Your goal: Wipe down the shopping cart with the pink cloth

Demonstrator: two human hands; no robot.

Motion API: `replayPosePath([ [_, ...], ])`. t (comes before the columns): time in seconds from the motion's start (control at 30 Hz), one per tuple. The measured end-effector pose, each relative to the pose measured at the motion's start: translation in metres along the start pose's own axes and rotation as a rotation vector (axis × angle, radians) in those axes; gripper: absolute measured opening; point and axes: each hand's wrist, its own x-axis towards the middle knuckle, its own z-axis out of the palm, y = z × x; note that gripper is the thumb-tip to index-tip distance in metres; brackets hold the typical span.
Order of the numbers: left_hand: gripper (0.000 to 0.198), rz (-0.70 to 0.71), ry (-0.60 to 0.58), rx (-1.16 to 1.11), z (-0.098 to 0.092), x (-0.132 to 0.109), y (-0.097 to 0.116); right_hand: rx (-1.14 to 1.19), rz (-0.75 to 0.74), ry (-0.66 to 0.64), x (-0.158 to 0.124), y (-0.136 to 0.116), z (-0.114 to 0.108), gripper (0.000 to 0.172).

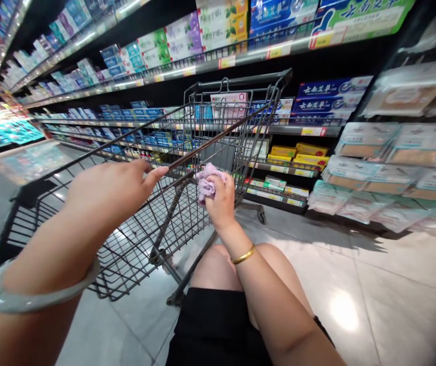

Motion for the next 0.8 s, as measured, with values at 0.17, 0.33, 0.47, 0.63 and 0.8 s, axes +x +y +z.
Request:
replayPosePath([
  [0.17,0.072,0.002,-0.216,-0.122,0.011,0.006,-0.006,0.008,-0.006,-0.013,-0.013,0.004,0.012,0.062],
  [0.33,0.076,-0.025,-0.106,-0.064,0.017,0.006,0.000,0.138,0.277,0.076,-0.016,0.039,0.016,0.051],
  [0.47,0.079,-0.034,-0.083,-0.068,0.020,0.006,0.001,0.200,0.597,0.202,-0.024,0.041,0.022,0.038],
  [0.63,0.081,-0.050,-0.031,-0.067,0.022,0.007,0.006,0.340,0.222,0.081,-0.026,-0.014,0.025,0.036],
  [0.8,0.081,-0.060,-0.036,-0.080,0.019,0.007,0.013,0.218,0.185,0.000,-0.035,0.001,0.025,0.041],
])
